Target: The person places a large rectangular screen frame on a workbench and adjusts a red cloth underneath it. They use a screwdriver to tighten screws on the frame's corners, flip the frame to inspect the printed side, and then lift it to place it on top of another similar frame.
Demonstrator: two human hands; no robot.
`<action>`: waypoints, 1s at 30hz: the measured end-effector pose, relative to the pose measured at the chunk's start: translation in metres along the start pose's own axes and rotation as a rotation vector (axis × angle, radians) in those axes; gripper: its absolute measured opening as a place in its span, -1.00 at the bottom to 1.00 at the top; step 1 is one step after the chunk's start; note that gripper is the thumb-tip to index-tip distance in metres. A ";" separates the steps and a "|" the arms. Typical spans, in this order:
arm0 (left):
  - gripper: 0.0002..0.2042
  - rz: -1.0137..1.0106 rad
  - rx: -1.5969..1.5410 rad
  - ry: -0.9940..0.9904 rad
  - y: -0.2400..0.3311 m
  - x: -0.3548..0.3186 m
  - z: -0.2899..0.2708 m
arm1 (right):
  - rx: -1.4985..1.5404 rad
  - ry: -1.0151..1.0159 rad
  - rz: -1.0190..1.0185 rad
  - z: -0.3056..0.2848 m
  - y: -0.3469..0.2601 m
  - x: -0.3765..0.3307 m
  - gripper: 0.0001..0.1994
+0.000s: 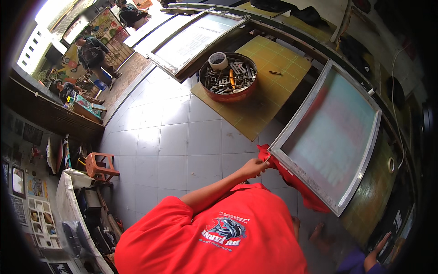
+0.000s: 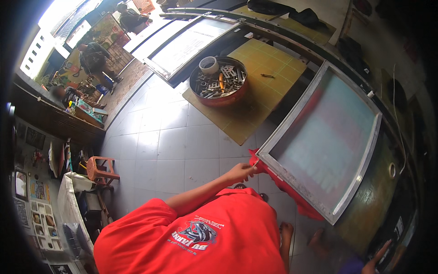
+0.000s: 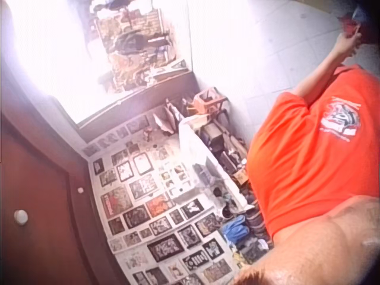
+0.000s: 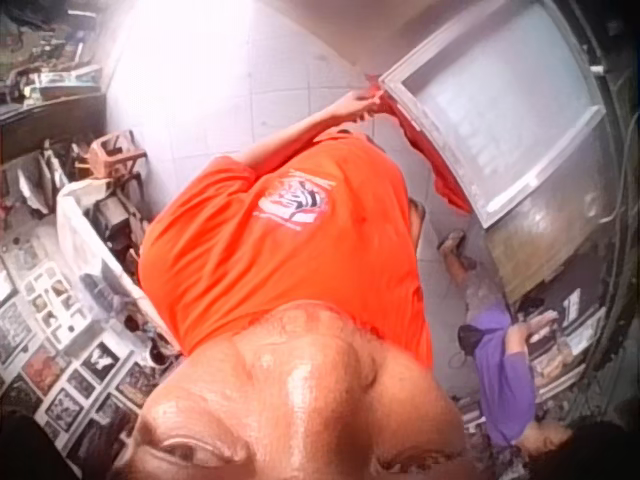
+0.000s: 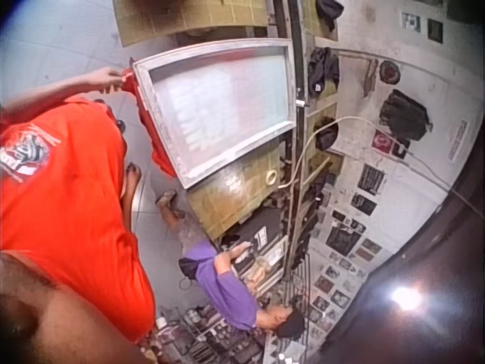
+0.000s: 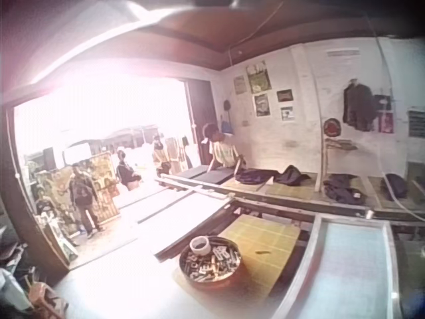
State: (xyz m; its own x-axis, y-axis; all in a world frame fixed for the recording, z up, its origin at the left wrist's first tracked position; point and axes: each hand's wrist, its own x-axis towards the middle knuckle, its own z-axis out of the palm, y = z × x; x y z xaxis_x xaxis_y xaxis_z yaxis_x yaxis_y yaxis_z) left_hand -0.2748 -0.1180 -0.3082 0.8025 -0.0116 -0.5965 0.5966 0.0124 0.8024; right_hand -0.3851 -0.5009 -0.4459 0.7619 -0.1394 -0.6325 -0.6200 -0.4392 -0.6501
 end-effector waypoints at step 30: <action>-0.79 -0.100 -0.062 -0.024 0.000 0.005 -0.004 | -0.024 0.241 0.284 -0.023 0.147 -0.025 -0.60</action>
State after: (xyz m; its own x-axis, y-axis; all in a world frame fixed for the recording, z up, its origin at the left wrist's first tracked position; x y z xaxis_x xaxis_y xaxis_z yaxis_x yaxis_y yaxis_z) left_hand -0.2713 -0.1143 -0.3111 0.7390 -0.0399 -0.6726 0.6735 0.0718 0.7357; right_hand -0.4908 -0.5829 -0.5162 0.5839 -0.4626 -0.6671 -0.8108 -0.3731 -0.4510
